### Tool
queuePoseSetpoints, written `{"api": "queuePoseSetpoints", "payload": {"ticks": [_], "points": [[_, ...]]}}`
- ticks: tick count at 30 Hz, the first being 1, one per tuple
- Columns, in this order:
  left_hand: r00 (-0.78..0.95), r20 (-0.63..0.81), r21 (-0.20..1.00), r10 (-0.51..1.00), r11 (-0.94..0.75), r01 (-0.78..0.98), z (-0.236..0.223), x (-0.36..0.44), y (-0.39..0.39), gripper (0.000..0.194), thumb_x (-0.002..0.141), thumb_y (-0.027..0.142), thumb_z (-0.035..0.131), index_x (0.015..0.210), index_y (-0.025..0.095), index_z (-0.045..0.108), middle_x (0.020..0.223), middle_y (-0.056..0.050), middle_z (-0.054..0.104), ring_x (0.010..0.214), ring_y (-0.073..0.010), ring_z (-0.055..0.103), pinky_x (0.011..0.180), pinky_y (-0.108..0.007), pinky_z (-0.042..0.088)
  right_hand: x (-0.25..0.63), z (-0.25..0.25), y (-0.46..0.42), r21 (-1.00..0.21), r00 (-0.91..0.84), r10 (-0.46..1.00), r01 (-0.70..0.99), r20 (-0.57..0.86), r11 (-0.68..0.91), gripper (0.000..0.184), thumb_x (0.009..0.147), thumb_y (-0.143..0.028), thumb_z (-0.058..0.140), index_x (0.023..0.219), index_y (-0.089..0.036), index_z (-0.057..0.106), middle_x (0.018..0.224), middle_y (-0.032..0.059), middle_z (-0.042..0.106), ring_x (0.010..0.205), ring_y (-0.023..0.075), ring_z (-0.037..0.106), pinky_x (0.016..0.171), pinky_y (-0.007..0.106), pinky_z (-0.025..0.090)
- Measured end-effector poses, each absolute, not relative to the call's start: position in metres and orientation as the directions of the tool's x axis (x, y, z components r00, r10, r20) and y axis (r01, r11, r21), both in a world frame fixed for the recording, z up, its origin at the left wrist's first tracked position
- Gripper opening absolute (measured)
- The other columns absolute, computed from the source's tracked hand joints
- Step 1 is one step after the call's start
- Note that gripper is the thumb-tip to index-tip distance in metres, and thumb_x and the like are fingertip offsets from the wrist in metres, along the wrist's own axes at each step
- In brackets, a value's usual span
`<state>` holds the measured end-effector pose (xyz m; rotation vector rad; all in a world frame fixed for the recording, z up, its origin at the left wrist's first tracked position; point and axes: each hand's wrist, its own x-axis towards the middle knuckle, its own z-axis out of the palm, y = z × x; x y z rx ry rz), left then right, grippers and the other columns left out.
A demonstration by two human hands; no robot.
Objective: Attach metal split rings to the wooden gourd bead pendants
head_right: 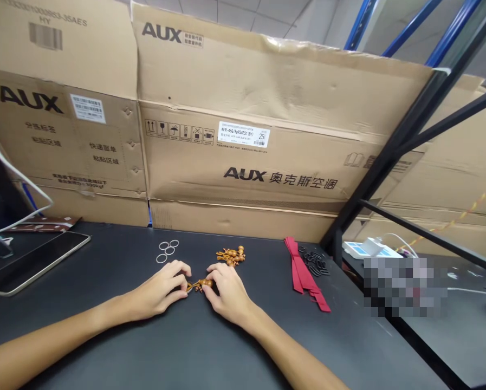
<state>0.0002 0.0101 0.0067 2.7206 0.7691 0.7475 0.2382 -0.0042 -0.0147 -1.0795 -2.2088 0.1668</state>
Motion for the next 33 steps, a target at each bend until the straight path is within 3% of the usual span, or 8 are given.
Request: {"api": "queuePoseSetpoints", "payload": {"ticks": [6, 15, 20, 27, 33], "points": [[0.704, 0.439, 0.277, 0.558, -0.829, 0.485, 0.003, 0.001, 0.009, 0.014, 0.091, 0.023, 0.058, 0.079, 0.018, 0.055, 0.110, -0.007, 0.055, 0.098, -0.0223, 0.054, 0.087, -0.037, 0.045, 0.234, -0.011, -0.012, -0.455, -0.486, 0.727, 0.569, 0.486, 0.685, 0.003, 0.087, -0.021, 0.059, 0.090, -0.021, 0.058, 0.112, 0.0095, 0.062, 0.105, 0.0229, 0.058, 0.093, 0.041, 0.046], [0.707, 0.475, 0.263, 0.524, -0.851, 0.454, 0.005, 0.001, 0.007, 0.014, 0.092, 0.013, 0.050, 0.085, 0.019, 0.061, 0.106, -0.007, 0.057, 0.096, -0.0207, 0.055, 0.085, -0.034, 0.047, 0.231, -0.007, -0.017, -0.543, -0.533, 0.710, 0.463, 0.461, 0.701, 0.006, 0.087, -0.019, 0.061, 0.091, -0.021, 0.058, 0.114, 0.0086, 0.061, 0.106, 0.0209, 0.058, 0.094, 0.039, 0.046], [0.697, 0.476, 0.276, 0.536, -0.844, 0.460, 0.004, 0.002, 0.008, 0.021, 0.094, 0.020, 0.052, 0.077, 0.018, 0.063, 0.106, -0.008, 0.057, 0.095, -0.0207, 0.054, 0.084, -0.035, 0.046, 0.230, -0.006, -0.018, -0.522, -0.547, 0.696, 0.466, 0.465, 0.714, 0.006, 0.088, -0.019, 0.061, 0.092, -0.021, 0.057, 0.115, 0.0089, 0.061, 0.106, 0.0212, 0.058, 0.095, 0.040, 0.046], [0.732, 0.458, 0.249, 0.505, -0.863, 0.440, 0.006, 0.002, 0.009, 0.022, 0.097, 0.016, 0.044, 0.084, 0.017, 0.062, 0.108, -0.009, 0.057, 0.096, -0.0215, 0.053, 0.085, -0.036, 0.045, 0.229, -0.007, -0.017, -0.483, -0.544, 0.695, 0.500, 0.470, 0.718, 0.006, 0.087, -0.019, 0.060, 0.091, -0.022, 0.057, 0.114, 0.0086, 0.062, 0.104, 0.0218, 0.059, 0.093, 0.040, 0.048], [0.770, 0.417, 0.266, 0.483, -0.875, 0.404, 0.010, 0.001, 0.008, 0.017, 0.098, 0.015, 0.045, 0.092, 0.019, 0.061, 0.111, -0.007, 0.055, 0.099, -0.0210, 0.051, 0.088, -0.036, 0.044, 0.236, -0.015, -0.005, -0.424, -0.382, 0.752, 0.648, 0.537, 0.633, 0.001, 0.087, -0.020, 0.058, 0.089, -0.020, 0.058, 0.111, 0.0114, 0.061, 0.105, 0.0259, 0.057, 0.093, 0.046, 0.047]]}}
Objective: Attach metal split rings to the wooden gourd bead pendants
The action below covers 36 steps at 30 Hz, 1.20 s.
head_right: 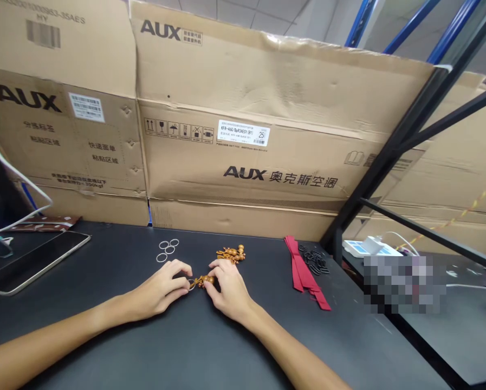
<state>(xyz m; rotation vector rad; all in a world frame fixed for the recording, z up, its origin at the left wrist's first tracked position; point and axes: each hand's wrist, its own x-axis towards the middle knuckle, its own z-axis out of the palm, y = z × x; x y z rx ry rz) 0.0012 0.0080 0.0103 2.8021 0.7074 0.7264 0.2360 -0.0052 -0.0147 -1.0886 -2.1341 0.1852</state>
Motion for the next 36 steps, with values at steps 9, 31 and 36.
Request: {"api": "queuePoseSetpoints", "payload": {"ticks": [9, 31, 36], "points": [[0.717, 0.453, 0.268, 0.530, -0.848, 0.457, 0.005, 0.002, 0.006, 0.016, 0.093, 0.022, 0.056, 0.077, 0.018, 0.059, 0.110, -0.008, 0.056, 0.098, -0.0221, 0.054, 0.087, -0.037, 0.044, 0.230, -0.006, -0.016, -0.463, -0.508, 0.682, 0.503, 0.526, 0.730, 0.005, 0.087, -0.018, 0.059, 0.091, -0.021, 0.058, 0.116, 0.0097, 0.059, 0.112, 0.0220, 0.054, 0.098, 0.040, 0.047], [0.730, 0.456, 0.300, 0.509, -0.860, 0.412, 0.006, -0.001, 0.012, 0.016, 0.095, 0.015, 0.051, 0.087, 0.020, 0.063, 0.111, -0.006, 0.056, 0.101, -0.0217, 0.053, 0.090, -0.036, 0.045, 0.236, -0.011, -0.006, -0.373, -0.405, 0.727, 0.660, 0.554, 0.652, 0.002, 0.085, -0.019, 0.060, 0.085, -0.020, 0.059, 0.112, 0.0115, 0.060, 0.111, 0.0279, 0.053, 0.097, 0.050, 0.045], [0.708, 0.465, 0.280, 0.531, -0.847, 0.452, 0.004, 0.000, 0.012, 0.015, 0.095, 0.019, 0.050, 0.088, 0.019, 0.063, 0.110, -0.007, 0.056, 0.097, -0.0215, 0.054, 0.087, -0.036, 0.046, 0.236, -0.011, -0.007, -0.352, -0.446, 0.703, 0.639, 0.554, 0.683, 0.002, 0.087, -0.020, 0.060, 0.088, -0.021, 0.060, 0.114, 0.0109, 0.059, 0.112, 0.0272, 0.053, 0.097, 0.049, 0.046]]}}
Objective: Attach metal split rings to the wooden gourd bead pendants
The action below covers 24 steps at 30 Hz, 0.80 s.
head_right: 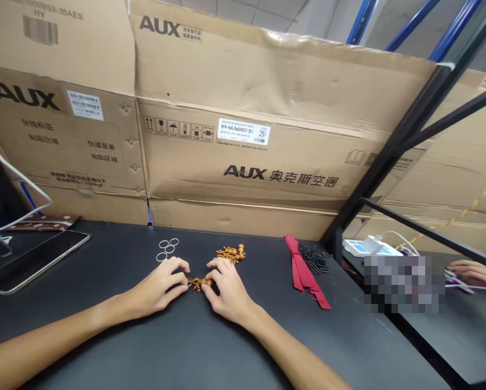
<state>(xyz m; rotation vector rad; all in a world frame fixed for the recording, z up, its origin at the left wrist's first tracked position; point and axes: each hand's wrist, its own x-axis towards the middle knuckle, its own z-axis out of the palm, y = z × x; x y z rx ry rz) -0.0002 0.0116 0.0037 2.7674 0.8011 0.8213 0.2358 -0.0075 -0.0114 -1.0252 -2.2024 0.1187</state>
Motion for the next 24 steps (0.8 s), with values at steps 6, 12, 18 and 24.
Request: {"api": "queuePoseSetpoints", "payload": {"ticks": [6, 12, 18, 24], "points": [[0.668, 0.483, 0.244, 0.566, -0.820, 0.518, 0.000, 0.000, 0.012, 0.010, 0.093, 0.019, 0.052, 0.086, 0.020, 0.060, 0.110, -0.007, 0.056, 0.097, -0.0222, 0.056, 0.087, -0.038, 0.046, 0.236, -0.013, -0.007, -0.303, -0.444, 0.693, 0.670, 0.568, 0.678, 0.016, 0.086, -0.018, 0.060, 0.102, -0.020, 0.059, 0.117, 0.0131, 0.056, 0.115, 0.0283, 0.051, 0.098, 0.049, 0.046], [0.681, 0.476, 0.217, 0.556, -0.825, 0.522, -0.002, -0.001, 0.012, 0.013, 0.094, 0.019, 0.050, 0.085, 0.019, 0.060, 0.115, -0.009, 0.057, 0.102, -0.0233, 0.056, 0.090, -0.040, 0.047, 0.236, -0.009, -0.012, -0.246, -0.549, 0.644, 0.628, 0.533, 0.738, 0.007, 0.087, -0.019, 0.060, 0.092, -0.021, 0.063, 0.123, 0.0113, 0.053, 0.115, 0.0267, 0.050, 0.099, 0.046, 0.046], [0.621, 0.475, 0.204, 0.623, -0.765, 0.611, -0.007, 0.000, 0.017, 0.026, 0.092, 0.026, 0.058, 0.116, 0.019, 0.061, 0.129, -0.012, 0.055, 0.119, -0.0304, 0.052, 0.100, -0.049, 0.045, 0.233, -0.009, -0.004, -0.208, -0.485, 0.730, 0.746, 0.482, 0.633, 0.035, 0.088, -0.032, 0.062, 0.120, -0.017, 0.061, 0.137, 0.0192, 0.045, 0.128, 0.0353, 0.040, 0.105, 0.058, 0.040], [0.666, 0.452, 0.189, 0.594, -0.793, 0.579, -0.007, -0.001, 0.013, 0.037, 0.093, 0.031, 0.057, 0.128, 0.018, 0.057, 0.135, -0.014, 0.054, 0.126, -0.0305, 0.049, 0.105, -0.048, 0.044, 0.236, -0.009, -0.006, -0.237, -0.503, 0.723, 0.718, 0.473, 0.655, 0.031, 0.089, -0.033, 0.061, 0.115, -0.016, 0.064, 0.133, 0.0175, 0.051, 0.125, 0.0319, 0.046, 0.105, 0.053, 0.043]]}}
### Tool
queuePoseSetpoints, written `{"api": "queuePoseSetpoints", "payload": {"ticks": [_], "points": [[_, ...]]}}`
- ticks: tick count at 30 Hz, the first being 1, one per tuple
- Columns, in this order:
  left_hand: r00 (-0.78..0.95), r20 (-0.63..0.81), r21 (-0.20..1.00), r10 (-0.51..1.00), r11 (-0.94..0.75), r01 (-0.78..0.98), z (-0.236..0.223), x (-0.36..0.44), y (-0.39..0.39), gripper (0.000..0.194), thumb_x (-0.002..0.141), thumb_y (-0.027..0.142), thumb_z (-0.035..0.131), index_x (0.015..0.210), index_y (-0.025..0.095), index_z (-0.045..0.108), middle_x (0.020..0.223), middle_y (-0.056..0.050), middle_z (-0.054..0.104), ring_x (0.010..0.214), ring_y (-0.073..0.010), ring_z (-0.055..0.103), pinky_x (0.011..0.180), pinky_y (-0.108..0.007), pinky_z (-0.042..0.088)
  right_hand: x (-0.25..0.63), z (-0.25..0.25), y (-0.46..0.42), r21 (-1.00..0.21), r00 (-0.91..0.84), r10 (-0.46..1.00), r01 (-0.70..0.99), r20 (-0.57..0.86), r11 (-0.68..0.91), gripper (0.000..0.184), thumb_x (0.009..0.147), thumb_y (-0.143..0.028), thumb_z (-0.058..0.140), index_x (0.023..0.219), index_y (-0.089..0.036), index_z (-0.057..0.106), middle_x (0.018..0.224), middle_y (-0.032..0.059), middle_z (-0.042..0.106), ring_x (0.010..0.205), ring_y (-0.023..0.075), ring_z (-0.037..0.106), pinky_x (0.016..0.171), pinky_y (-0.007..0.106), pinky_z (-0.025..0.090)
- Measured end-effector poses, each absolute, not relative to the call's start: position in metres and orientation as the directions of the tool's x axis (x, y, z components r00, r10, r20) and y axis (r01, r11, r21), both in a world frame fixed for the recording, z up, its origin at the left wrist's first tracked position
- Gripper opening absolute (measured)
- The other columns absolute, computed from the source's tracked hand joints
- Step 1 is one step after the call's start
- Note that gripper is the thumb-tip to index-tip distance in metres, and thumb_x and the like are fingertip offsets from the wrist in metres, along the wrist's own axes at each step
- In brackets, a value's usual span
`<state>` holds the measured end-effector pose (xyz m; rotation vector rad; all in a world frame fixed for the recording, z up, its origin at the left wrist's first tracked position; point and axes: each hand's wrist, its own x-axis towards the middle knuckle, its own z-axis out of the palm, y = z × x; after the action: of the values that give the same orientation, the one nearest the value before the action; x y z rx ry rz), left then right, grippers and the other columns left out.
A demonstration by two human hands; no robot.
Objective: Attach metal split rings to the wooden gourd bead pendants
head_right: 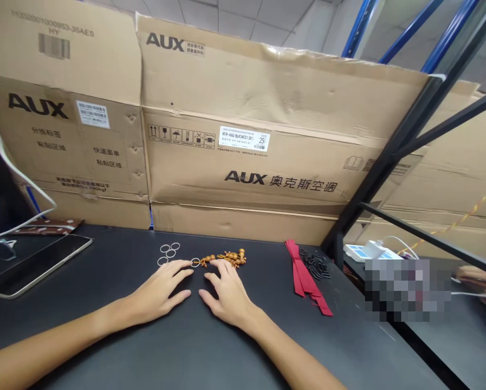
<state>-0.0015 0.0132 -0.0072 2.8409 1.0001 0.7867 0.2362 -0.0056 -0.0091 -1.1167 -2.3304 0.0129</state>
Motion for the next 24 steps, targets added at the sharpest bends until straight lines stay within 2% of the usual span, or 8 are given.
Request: {"api": "queuePoseSetpoints", "payload": {"ticks": [5, 11, 16, 24], "points": [[0.763, 0.334, 0.220, 0.554, -0.833, 0.508, -0.002, -0.003, 0.009, 0.038, 0.097, 0.036, 0.052, 0.132, 0.022, 0.056, 0.134, -0.009, 0.058, 0.123, -0.0267, 0.054, 0.105, -0.042, 0.045, 0.237, -0.007, -0.013, -0.311, -0.596, 0.709, 0.639, 0.378, 0.703, 0.038, 0.089, -0.035, 0.061, 0.123, -0.017, 0.061, 0.133, 0.0139, 0.055, 0.123, 0.0252, 0.052, 0.106, 0.042, 0.045], [0.742, 0.178, 0.258, 0.646, -0.758, 0.598, 0.000, -0.004, 0.017, 0.062, 0.098, 0.053, 0.042, 0.146, 0.015, 0.041, 0.152, -0.014, 0.039, 0.140, -0.0323, 0.035, 0.114, -0.049, 0.032, 0.239, -0.001, -0.015, -0.329, -0.627, 0.748, 0.674, 0.219, 0.662, 0.057, 0.090, -0.042, 0.059, 0.139, -0.015, 0.050, 0.151, 0.0145, 0.040, 0.140, 0.0279, 0.037, 0.115, 0.045, 0.034], [0.756, 0.093, 0.249, 0.648, -0.751, 0.612, 0.003, -0.009, 0.013, 0.069, 0.096, 0.061, 0.037, 0.152, 0.019, 0.032, 0.157, -0.010, 0.028, 0.145, -0.0308, 0.026, 0.118, -0.046, 0.025, 0.242, 0.006, -0.017, -0.312, -0.656, 0.749, 0.694, 0.098, 0.649, 0.069, 0.092, -0.050, 0.053, 0.149, -0.015, 0.035, 0.157, 0.0129, 0.027, 0.146, 0.0288, 0.024, 0.120, 0.050, 0.022], [0.793, 0.029, 0.239, 0.608, -0.775, 0.585, 0.007, -0.015, 0.009, 0.080, 0.093, 0.067, 0.039, 0.155, 0.022, 0.018, 0.160, -0.008, 0.015, 0.147, -0.0305, 0.016, 0.120, -0.046, 0.019, 0.244, 0.008, -0.018, -0.291, -0.675, 0.738, 0.703, 0.014, 0.649, 0.078, 0.092, -0.056, 0.049, 0.154, -0.018, 0.020, 0.161, 0.0088, 0.011, 0.149, 0.0269, 0.011, 0.122, 0.050, 0.013]]}}
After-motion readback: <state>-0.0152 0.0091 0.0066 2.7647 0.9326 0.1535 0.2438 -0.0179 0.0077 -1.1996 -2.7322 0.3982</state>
